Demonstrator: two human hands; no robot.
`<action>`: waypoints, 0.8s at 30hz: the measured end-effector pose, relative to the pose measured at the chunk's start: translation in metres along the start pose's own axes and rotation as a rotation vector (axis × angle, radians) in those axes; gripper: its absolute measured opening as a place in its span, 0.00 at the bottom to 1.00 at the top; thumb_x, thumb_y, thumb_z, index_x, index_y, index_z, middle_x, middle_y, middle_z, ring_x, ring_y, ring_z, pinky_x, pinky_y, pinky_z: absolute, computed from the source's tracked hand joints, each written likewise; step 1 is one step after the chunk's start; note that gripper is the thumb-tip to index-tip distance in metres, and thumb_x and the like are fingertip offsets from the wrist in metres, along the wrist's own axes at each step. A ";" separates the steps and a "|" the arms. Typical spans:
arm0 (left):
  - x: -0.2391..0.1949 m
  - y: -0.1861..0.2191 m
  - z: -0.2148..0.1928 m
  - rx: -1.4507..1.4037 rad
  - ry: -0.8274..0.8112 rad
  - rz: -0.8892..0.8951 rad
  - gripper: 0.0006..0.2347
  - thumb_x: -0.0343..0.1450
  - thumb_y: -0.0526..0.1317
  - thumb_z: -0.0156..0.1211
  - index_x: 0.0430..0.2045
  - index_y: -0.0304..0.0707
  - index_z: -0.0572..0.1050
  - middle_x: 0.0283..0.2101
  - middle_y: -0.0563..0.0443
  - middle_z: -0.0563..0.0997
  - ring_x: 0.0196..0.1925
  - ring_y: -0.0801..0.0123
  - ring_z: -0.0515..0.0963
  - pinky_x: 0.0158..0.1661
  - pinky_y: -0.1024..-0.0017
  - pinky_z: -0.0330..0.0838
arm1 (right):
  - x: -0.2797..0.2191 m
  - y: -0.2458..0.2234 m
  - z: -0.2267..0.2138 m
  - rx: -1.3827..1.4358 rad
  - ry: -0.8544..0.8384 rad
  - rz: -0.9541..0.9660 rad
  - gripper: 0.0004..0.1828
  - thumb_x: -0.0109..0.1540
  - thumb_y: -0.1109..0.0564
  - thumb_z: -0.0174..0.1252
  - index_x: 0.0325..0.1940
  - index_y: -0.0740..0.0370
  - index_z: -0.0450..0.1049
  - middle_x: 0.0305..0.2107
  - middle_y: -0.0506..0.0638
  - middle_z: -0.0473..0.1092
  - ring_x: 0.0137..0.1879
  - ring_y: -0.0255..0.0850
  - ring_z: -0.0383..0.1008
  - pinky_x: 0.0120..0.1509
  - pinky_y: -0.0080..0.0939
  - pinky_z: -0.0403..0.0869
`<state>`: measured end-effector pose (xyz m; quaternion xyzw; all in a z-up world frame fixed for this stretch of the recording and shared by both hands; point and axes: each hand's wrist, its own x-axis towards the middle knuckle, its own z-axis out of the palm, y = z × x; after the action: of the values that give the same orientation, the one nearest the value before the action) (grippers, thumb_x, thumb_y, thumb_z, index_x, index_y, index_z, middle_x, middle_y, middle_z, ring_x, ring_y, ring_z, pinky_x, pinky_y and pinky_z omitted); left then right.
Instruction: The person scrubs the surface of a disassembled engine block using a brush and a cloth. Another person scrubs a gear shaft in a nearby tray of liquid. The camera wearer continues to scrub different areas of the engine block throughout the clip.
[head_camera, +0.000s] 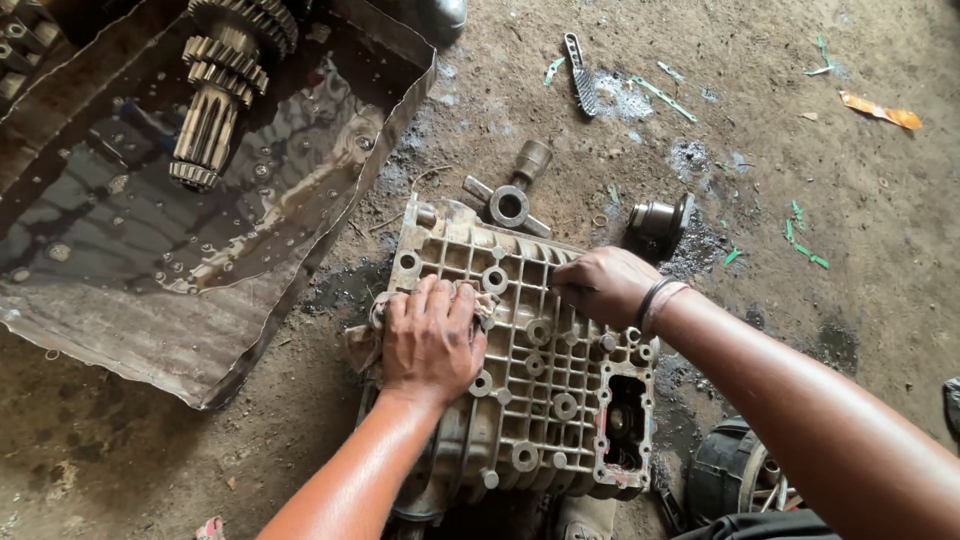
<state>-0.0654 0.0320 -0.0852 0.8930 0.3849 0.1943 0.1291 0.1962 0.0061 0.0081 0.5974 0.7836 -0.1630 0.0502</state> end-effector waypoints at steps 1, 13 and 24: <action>0.000 0.000 -0.001 0.001 -0.003 -0.006 0.22 0.64 0.47 0.63 0.51 0.35 0.75 0.51 0.34 0.80 0.57 0.47 0.77 0.51 0.54 0.69 | 0.000 0.001 -0.002 -0.081 0.006 0.030 0.09 0.62 0.51 0.55 0.31 0.53 0.77 0.21 0.49 0.75 0.28 0.44 0.75 0.35 0.49 0.74; 0.003 0.003 -0.010 -0.019 -0.014 -0.018 0.23 0.63 0.47 0.64 0.51 0.35 0.75 0.51 0.37 0.80 0.59 0.49 0.76 0.52 0.53 0.68 | 0.002 -0.007 -0.005 -0.208 -0.103 0.148 0.12 0.66 0.50 0.51 0.31 0.55 0.75 0.23 0.49 0.74 0.28 0.42 0.76 0.37 0.46 0.76; 0.000 0.000 -0.001 0.019 0.002 0.002 0.24 0.64 0.48 0.63 0.52 0.34 0.75 0.52 0.35 0.80 0.58 0.48 0.76 0.52 0.54 0.68 | 0.016 0.002 -0.005 0.017 -0.268 0.282 0.14 0.64 0.48 0.53 0.30 0.54 0.78 0.24 0.52 0.76 0.31 0.49 0.78 0.43 0.51 0.76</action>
<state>-0.0657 0.0317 -0.0841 0.8943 0.3861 0.1916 0.1200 0.1945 0.0230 0.0081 0.6745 0.6772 -0.2389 0.1713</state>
